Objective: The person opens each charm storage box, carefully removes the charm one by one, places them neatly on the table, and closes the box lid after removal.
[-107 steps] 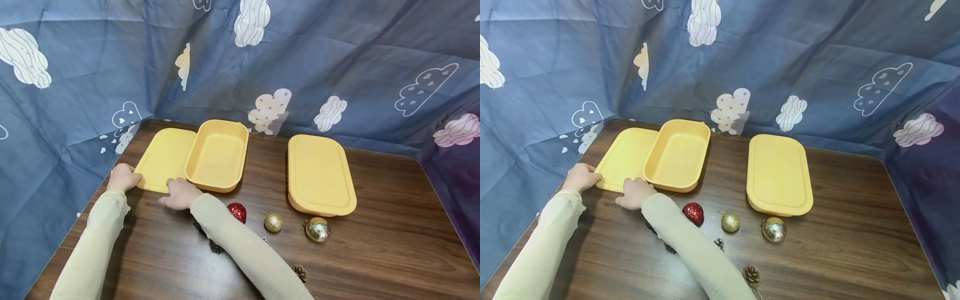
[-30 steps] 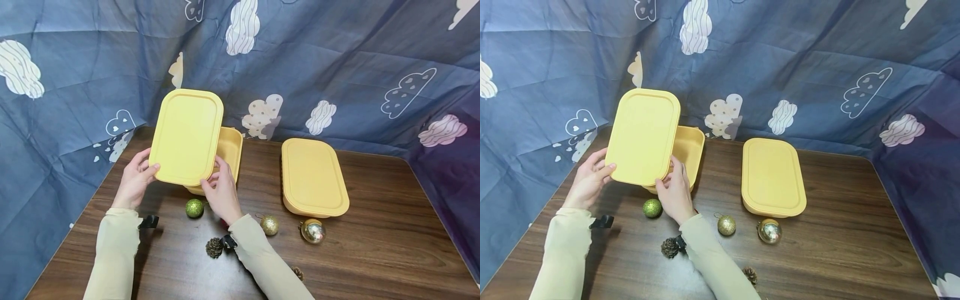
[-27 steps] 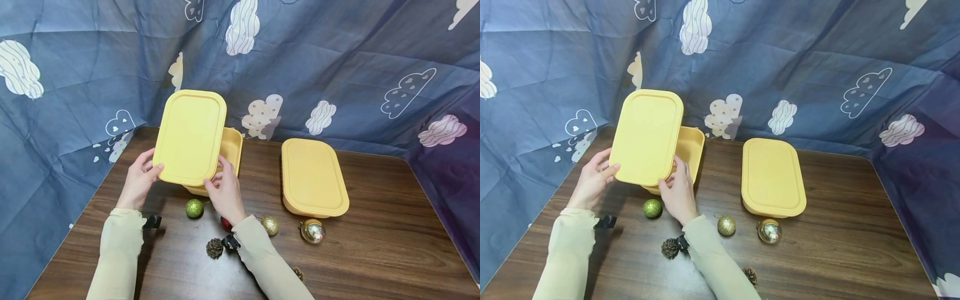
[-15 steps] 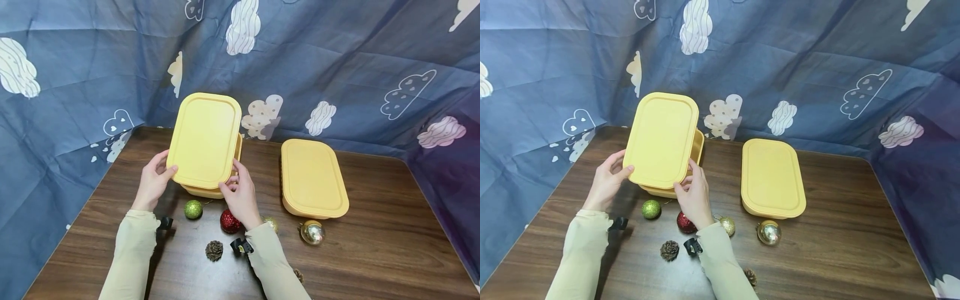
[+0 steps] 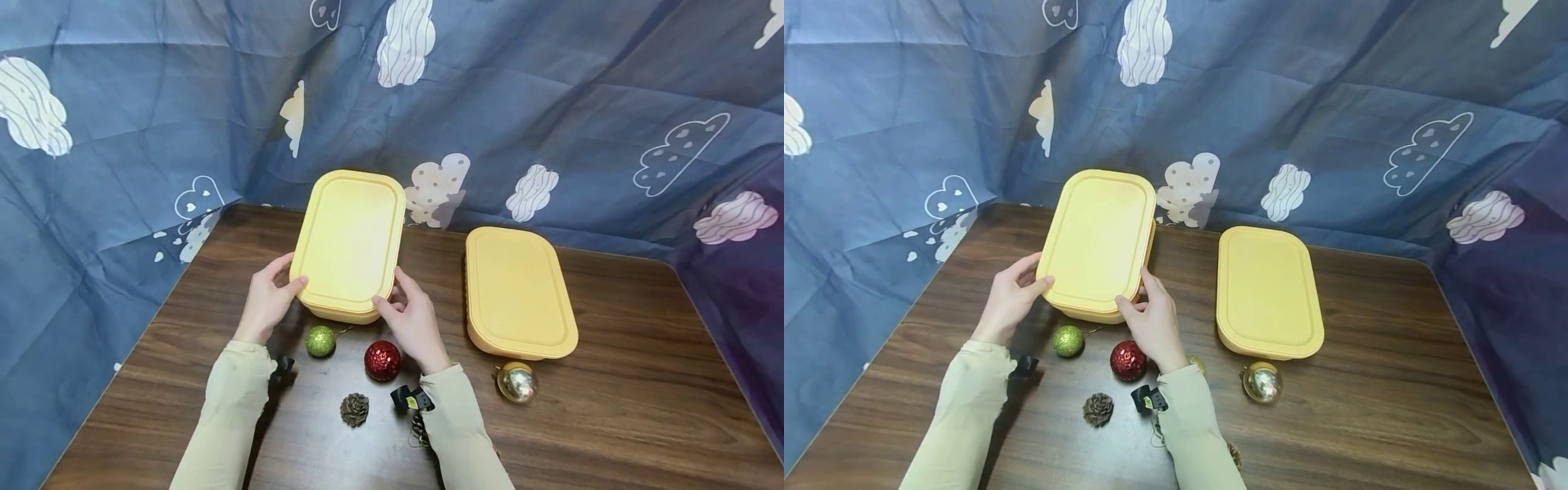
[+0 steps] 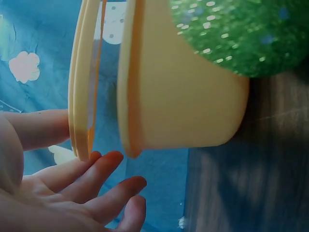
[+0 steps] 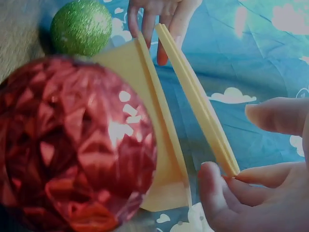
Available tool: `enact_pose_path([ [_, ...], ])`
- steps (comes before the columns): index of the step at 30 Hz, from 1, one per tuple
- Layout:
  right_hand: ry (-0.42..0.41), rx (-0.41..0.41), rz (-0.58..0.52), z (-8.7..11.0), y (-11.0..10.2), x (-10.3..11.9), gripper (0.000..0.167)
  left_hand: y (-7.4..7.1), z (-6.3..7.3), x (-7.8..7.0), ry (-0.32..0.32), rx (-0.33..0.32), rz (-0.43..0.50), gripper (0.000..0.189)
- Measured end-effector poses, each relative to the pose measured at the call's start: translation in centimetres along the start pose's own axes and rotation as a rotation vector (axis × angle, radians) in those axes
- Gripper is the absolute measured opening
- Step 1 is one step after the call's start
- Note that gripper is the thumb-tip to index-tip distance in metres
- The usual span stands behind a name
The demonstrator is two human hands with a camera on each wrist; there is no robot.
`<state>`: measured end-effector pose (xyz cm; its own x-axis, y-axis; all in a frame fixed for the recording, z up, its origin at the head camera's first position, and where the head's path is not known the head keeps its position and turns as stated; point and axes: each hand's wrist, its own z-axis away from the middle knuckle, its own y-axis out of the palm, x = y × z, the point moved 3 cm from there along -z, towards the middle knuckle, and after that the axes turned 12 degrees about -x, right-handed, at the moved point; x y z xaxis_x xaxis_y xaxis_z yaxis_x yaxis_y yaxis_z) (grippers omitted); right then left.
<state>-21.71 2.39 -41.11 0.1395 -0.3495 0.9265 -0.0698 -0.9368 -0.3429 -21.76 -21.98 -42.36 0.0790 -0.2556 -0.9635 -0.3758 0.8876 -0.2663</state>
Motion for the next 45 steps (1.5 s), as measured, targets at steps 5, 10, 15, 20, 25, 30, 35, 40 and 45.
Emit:
enact_pose_path([
  [5, 0.006, 0.018, 0.043, -0.2, 0.0, -0.3, 0.065, 0.5, -0.2, 0.2, -0.023, 0.02, -0.022, 0.055],
  [10, -0.021, 0.022, 0.107, -0.3, -0.1, -0.4, 0.064, 0.8, -0.4, 0.3, -0.07, 0.05, -0.034, 0.056],
  [15, -0.026, 0.044, 0.144, -0.3, 0.1, -0.4, 0.065, 0.7, -0.5, 0.3, -0.083, 0.062, -0.025, 0.056],
  [20, -0.014, 0.06, 0.156, -0.3, 0.3, -0.5, 0.065, 0.6, -0.6, 0.5, -0.091, 0.087, -0.03, 0.056],
  [25, 0.001, 0.076, 0.176, -0.2, 0.5, -0.5, 0.066, 0.6, -0.6, 0.7, -0.11, 0.1, -0.032, 0.056],
  [30, 0.014, 0.086, 0.197, -0.2, 0.7, -0.8, 0.067, 0.6, -0.4, 0.8, -0.129, 0.111, -0.03, 0.058],
  [35, 0.021, 0.094, 0.218, -0.2, 0.9, -1.0, 0.068, 0.6, -0.5, 1.1, -0.141, 0.111, -0.029, 0.057],
  [40, 0.039, 0.095, 0.217, -0.1, 0.9, -1.2, 0.069, 0.7, -0.6, 1.3, -0.144, 0.112, -0.029, 0.056],
  [45, 0.052, 0.102, 0.221, 0.0, 1.0, -1.5, 0.07, 0.6, -0.6, 1.6, -0.141, 0.107, -0.046, 0.056],
])
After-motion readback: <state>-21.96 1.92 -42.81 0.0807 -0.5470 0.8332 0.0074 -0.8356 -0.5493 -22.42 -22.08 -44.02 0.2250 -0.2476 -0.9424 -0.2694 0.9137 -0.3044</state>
